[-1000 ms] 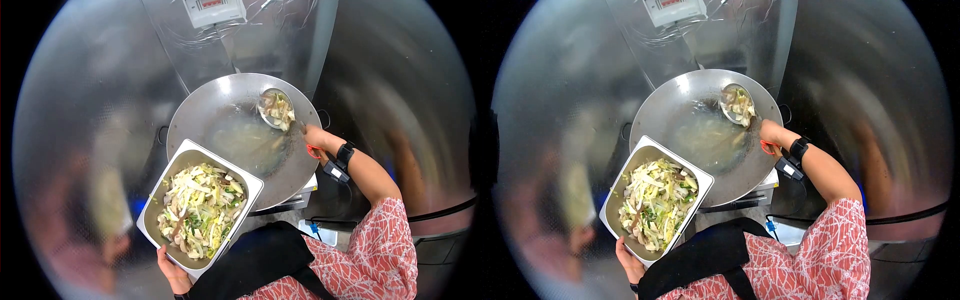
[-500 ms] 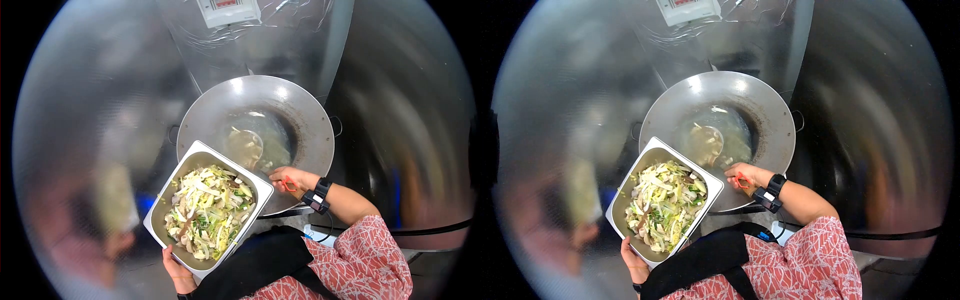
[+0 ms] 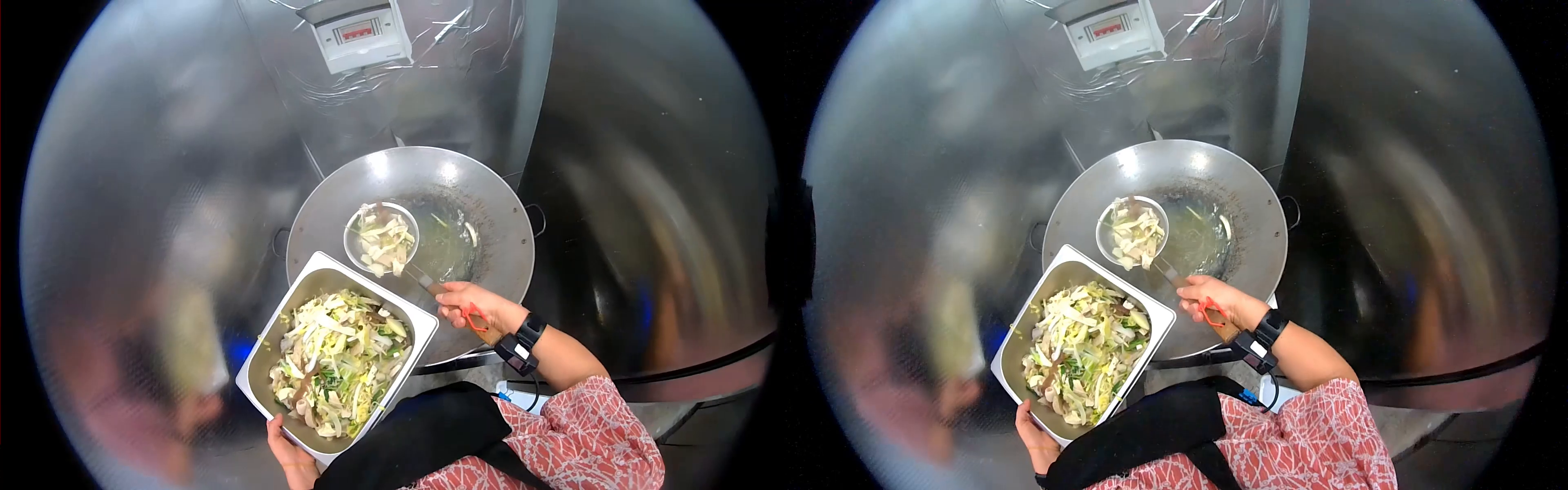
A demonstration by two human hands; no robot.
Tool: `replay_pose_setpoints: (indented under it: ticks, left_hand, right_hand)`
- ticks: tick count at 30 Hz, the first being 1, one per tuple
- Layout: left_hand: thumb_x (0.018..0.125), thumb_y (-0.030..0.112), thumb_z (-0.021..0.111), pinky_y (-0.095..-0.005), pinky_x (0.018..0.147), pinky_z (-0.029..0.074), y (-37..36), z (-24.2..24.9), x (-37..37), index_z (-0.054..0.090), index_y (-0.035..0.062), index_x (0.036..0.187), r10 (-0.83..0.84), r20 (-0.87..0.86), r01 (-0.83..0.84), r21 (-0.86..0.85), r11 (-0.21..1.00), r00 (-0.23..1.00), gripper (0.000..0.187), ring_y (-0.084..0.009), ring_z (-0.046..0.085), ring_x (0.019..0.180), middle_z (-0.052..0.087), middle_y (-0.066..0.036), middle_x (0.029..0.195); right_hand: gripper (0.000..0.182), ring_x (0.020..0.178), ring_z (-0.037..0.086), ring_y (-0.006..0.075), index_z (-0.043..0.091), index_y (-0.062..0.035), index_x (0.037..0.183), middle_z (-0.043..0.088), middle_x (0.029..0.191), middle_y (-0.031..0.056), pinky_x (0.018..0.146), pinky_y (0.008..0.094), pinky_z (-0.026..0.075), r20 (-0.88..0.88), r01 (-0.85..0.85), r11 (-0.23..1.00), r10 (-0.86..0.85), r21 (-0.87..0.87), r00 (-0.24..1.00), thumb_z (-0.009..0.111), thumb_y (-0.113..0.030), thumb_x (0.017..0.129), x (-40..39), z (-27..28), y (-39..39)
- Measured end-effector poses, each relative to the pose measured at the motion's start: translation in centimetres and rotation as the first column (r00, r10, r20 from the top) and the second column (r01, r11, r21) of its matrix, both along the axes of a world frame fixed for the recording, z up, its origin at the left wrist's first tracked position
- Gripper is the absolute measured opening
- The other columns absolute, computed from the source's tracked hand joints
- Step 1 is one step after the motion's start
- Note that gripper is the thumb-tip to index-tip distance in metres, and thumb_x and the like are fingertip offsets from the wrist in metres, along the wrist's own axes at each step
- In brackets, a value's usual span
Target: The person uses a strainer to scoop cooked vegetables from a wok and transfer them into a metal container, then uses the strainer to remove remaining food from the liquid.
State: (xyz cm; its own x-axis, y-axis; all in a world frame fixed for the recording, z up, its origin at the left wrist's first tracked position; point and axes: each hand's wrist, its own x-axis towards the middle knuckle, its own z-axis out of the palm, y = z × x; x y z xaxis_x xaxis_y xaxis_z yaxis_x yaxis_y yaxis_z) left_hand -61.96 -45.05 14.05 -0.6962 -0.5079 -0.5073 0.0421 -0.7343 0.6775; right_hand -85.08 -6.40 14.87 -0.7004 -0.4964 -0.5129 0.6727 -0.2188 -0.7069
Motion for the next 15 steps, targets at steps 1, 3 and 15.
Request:
replay_pose_setpoints:
  ticks: [1, 3, 15]
  left_hand:
    - [0.082, 0.017, 0.056, -0.0440, 0.092, 0.048, 0.1, 0.0, 0.0, 0.054, 0.0084, 0.111, -0.004, -0.008, 0.004, -0.015, 1.000, 1.000, 0.030, -0.0301, 0.058, 0.105, 0.060, -0.011, 0.112]
    - [0.082, 0.017, 0.056, -0.0442, 0.092, 0.049, -0.3, -0.3, 0.2, 0.054, 0.0082, 0.110, -0.011, 0.013, 0.011, -0.030, 0.999, 1.000, 0.030, -0.0301, 0.058, 0.105, 0.060, -0.011, 0.112]
    - [0.081, 0.019, 0.055, -0.0471, 0.096, 0.046, -0.9, -1.9, 0.0, 0.054, 0.0052, 0.118, -0.048, -0.088, 0.050, 0.025, 0.998, 0.995, 0.040, -0.0334, 0.057, 0.109, 0.059, -0.015, 0.118]
  right_hand:
    - [0.035, 0.048, 0.051, 0.0107, 0.040, 0.0022, 0.117, 0.056, 0.075, 0.0065, 0.041, 0.0226, 0.042, -0.005, -0.025, 0.999, 0.025, -0.033, 1.000, 0.059, -0.013, 0.091, 0.1, -0.1, 0.5]
    - [0.031, 0.048, 0.051, 0.0101, 0.042, 0.0000, 0.115, 0.056, 0.073, 0.0046, 0.041, 0.0229, 0.042, -0.031, -0.042, 0.998, 0.041, -0.043, 0.999, 0.058, -0.015, 0.092, 0.6, -0.4, 1.2]
    - [0.035, 0.045, 0.043, 0.0080, 0.037, -0.0101, 0.129, 0.050, 0.068, 0.0023, 0.038, 0.0240, 0.038, -0.046, 0.073, 0.995, -0.070, 0.070, 0.996, 0.051, -0.014, 0.096, 5.5, -1.5, 3.9]
